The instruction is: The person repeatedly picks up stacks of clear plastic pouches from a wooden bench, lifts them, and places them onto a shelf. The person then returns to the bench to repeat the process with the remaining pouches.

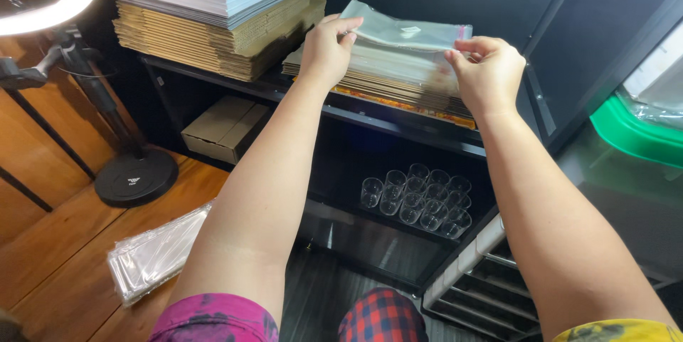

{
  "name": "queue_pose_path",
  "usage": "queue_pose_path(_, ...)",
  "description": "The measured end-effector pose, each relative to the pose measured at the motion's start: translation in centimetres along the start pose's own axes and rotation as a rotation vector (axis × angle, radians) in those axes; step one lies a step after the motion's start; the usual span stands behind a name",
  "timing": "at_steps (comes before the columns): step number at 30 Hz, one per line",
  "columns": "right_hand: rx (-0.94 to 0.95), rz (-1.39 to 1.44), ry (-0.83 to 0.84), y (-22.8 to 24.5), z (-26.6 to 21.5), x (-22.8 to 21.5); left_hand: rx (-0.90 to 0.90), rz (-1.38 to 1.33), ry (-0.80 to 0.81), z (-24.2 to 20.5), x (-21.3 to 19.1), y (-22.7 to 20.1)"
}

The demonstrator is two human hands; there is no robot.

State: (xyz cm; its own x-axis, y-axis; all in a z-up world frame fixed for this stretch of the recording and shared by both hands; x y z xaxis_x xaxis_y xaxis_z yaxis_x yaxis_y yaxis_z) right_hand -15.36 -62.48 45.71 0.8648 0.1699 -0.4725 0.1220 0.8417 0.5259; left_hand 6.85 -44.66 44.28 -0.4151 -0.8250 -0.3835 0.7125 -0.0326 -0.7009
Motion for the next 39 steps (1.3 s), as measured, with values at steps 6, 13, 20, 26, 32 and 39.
queue_pose_path(6,0.126,-0.063,0.094,-0.2,-0.8,0.5,-0.083,0.091,0.070,-1.3,-0.2,-0.5)
queue_pose_path(13,0.067,-0.082,0.117,-0.9,-1.8,0.8,-0.176,0.066,0.116,-2.6,-0.6,-0.8)
queue_pose_path(20,-0.216,-0.119,-0.022,-1.5,-1.8,1.1,-0.156,0.047,0.094,-2.8,-1.1,0.1)
queue_pose_path(26,-0.555,0.015,-0.288,5.8,-5.8,-2.0,0.045,0.142,-0.053,-6.4,-4.0,0.2)
queue_pose_path(32,-0.561,0.256,-0.096,7.7,-11.0,3.6,-0.027,0.134,-0.216,-16.4,-7.8,1.7)
queue_pose_path(39,-0.114,0.318,0.286,5.1,-19.1,17.6,-0.323,0.162,-0.444,-28.7,-12.1,13.3)
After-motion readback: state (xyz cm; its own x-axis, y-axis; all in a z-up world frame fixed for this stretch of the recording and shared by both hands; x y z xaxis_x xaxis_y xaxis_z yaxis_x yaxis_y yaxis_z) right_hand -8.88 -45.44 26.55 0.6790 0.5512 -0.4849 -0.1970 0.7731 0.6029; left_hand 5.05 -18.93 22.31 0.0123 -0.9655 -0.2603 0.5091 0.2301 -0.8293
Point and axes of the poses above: each hand's wrist, its own z-axis towards the middle knuckle, its own x-axis out of the palm, y = z × x, the point moved 4 cm from there along z, towards the middle knuckle, and after that the axes turned 8 degrees about y, right-handed, at the moved point
